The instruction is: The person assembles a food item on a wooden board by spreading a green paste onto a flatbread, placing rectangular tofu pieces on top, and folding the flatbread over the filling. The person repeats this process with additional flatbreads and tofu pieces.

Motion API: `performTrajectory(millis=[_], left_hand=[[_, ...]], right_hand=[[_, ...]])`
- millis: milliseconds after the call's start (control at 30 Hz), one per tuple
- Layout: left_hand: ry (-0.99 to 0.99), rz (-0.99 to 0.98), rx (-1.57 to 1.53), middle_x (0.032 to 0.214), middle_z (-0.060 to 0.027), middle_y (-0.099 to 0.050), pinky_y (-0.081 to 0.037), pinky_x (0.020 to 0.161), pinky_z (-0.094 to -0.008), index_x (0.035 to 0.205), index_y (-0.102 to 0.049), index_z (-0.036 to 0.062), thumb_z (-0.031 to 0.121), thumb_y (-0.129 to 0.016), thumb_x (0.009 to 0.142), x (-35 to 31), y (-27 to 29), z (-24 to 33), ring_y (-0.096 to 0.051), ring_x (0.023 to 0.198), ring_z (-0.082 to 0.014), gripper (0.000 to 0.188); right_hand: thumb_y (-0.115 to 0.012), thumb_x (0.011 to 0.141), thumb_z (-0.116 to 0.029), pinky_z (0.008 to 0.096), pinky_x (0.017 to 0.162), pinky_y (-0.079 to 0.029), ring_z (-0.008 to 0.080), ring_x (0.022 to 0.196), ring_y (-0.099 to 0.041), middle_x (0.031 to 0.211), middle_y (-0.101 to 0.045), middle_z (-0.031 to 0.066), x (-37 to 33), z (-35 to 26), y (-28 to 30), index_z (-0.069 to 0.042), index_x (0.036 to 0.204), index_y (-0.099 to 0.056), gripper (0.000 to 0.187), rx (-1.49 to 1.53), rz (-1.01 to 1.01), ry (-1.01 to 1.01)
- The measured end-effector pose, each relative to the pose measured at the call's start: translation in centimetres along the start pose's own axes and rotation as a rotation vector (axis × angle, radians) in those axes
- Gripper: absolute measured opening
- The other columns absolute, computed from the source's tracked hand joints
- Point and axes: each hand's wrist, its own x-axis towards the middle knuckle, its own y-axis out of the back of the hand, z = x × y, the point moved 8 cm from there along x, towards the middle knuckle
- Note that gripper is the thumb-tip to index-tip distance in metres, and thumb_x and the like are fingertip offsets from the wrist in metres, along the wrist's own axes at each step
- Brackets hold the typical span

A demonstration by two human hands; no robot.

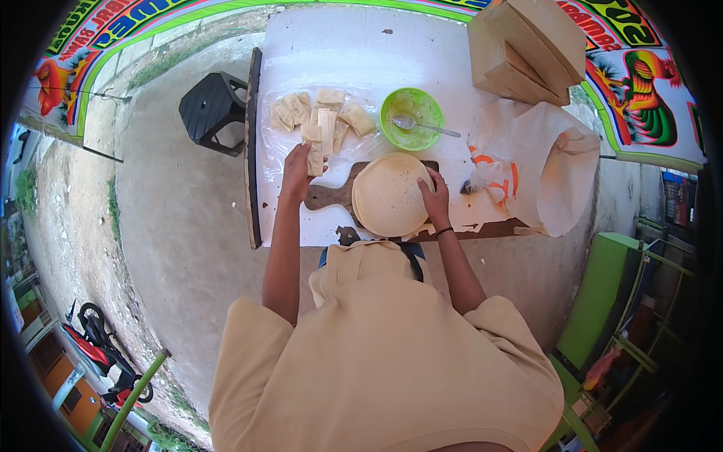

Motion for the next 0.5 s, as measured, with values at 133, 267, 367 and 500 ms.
performTrajectory(millis=[133, 267, 367, 500], left_hand=[[0.006, -0.218, 0.204, 0.097, -0.0089, -0.065, -0.053, 0.074, -0.0295, 0.112, -0.056, -0.0017, 0.021, -0.067, 0.088, -2.5, -5.1, -4.1, -0.064, 0.085, -0.0159, 0.036], [-0.149, -0.297, 0.496, 0.099, -0.0099, -0.066, -0.051, 0.082, -0.0317, 0.116, -0.055, -0.0033, 0.018, -0.071, 0.084, -5.0, -10.0, -7.3, -0.063, 0.090, -0.0175, 0.042], [-0.151, -0.267, 0.788, 0.106, -0.0149, -0.064, -0.050, 0.084, -0.0320, 0.122, -0.051, -0.0016, 0.021, -0.073, 0.081, -4.6, -8.7, -11.2, -0.062, 0.097, -0.0201, 0.052], [-0.116, -0.290, 0.743, 0.105, -0.0146, -0.063, -0.050, 0.083, -0.0316, 0.126, -0.048, -0.0012, 0.018, -0.075, 0.080, -4.6, -8.6, -11.6, -0.062, 0.098, -0.0208, 0.057]], right_hand=[[-0.071, 0.083, -0.023, 0.0336, 0.084, -0.046, 0.0207, 0.094, -0.056, 0.107, -0.057, 0.0122, -0.7, -3.1, 2.3, 0.000, 0.120, -0.054, 0.047, -0.016, 0.322, -0.069], [-0.071, 0.082, -0.028, 0.0320, 0.079, -0.047, 0.0189, 0.089, -0.056, 0.105, -0.056, 0.0128, 2.8, -5.8, 3.3, 0.001, 0.123, -0.049, 0.055, 0.301, 0.375, -0.271], [-0.074, 0.079, -0.033, 0.0346, 0.082, -0.047, 0.0243, 0.092, -0.058, 0.106, -0.056, 0.0166, 6.9, -6.3, 2.1, 0.002, 0.125, -0.044, 0.065, 0.247, 0.234, -0.285], [-0.080, 0.069, -0.042, 0.0406, 0.090, -0.046, 0.0338, 0.106, -0.057, 0.107, -0.060, 0.0185, 8.7, -4.0, 2.3, 0.000, 0.115, -0.054, 0.067, 0.096, 0.717, -0.482]])
